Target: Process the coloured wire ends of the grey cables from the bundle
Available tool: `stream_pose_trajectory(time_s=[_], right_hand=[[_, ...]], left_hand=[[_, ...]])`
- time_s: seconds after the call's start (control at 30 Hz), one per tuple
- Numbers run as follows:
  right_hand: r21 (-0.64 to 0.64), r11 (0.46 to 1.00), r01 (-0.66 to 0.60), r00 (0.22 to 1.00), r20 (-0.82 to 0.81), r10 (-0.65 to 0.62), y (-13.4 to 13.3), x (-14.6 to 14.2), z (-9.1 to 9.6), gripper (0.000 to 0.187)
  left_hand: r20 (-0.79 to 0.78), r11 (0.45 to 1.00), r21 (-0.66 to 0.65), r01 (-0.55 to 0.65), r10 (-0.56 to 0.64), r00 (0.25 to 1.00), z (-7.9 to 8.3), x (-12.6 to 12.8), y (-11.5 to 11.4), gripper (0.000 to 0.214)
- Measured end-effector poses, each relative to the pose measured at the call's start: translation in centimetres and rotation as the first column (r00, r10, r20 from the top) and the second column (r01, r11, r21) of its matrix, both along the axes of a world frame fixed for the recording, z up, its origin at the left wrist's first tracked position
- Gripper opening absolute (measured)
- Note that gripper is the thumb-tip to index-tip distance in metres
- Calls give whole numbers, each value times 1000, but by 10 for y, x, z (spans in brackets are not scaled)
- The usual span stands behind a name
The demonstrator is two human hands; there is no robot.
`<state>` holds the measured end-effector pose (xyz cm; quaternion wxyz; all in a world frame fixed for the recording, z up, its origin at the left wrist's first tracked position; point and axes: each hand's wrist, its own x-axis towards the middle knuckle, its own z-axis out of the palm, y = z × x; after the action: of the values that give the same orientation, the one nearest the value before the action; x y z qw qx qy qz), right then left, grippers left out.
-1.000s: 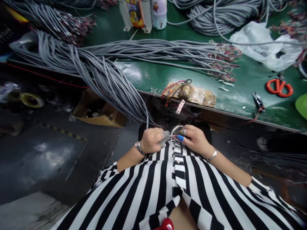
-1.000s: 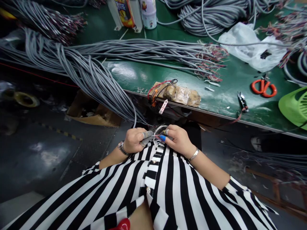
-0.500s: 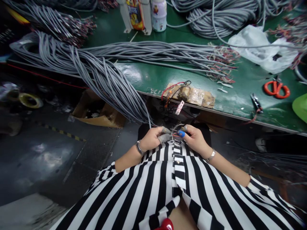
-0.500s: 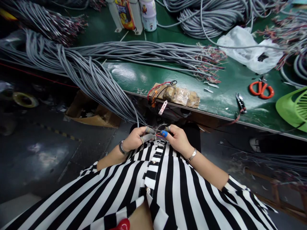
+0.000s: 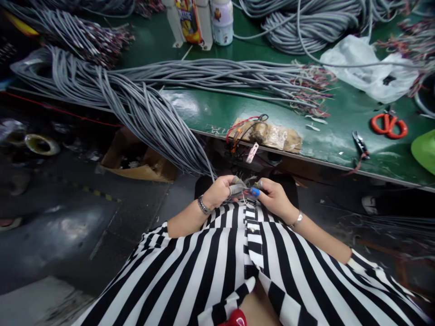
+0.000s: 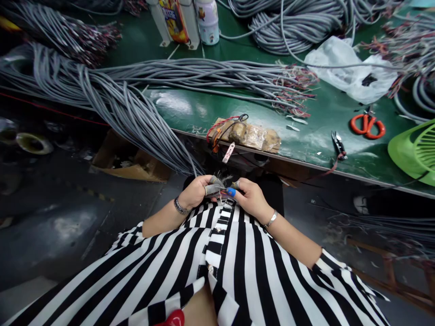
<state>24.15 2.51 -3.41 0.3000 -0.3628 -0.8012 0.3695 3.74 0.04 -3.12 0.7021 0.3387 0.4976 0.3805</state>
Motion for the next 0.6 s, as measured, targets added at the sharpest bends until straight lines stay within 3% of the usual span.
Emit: stream_pose_trajectory(time_s=[0.13, 0.33, 0.43, 0.6], right_hand=[[96, 990, -107, 994, 11, 106, 0, 2, 6, 31], [37, 999, 9, 999, -32, -8, 2, 0, 3, 29], [20, 999, 32, 999, -8, -32, 1, -1, 1, 29], [93, 994, -60, 998, 23, 58, -2, 0, 7, 30]], left_hand=[[-13, 997, 29, -69, 70, 997, 2, 4, -4, 33], [0, 997, 61, -43, 43, 999, 0, 2, -6, 35], [-72, 996, 84, 14, -8, 997, -1, 1, -7, 30], [-195, 991, 127, 39, -14, 981, 2, 6, -7, 24]])
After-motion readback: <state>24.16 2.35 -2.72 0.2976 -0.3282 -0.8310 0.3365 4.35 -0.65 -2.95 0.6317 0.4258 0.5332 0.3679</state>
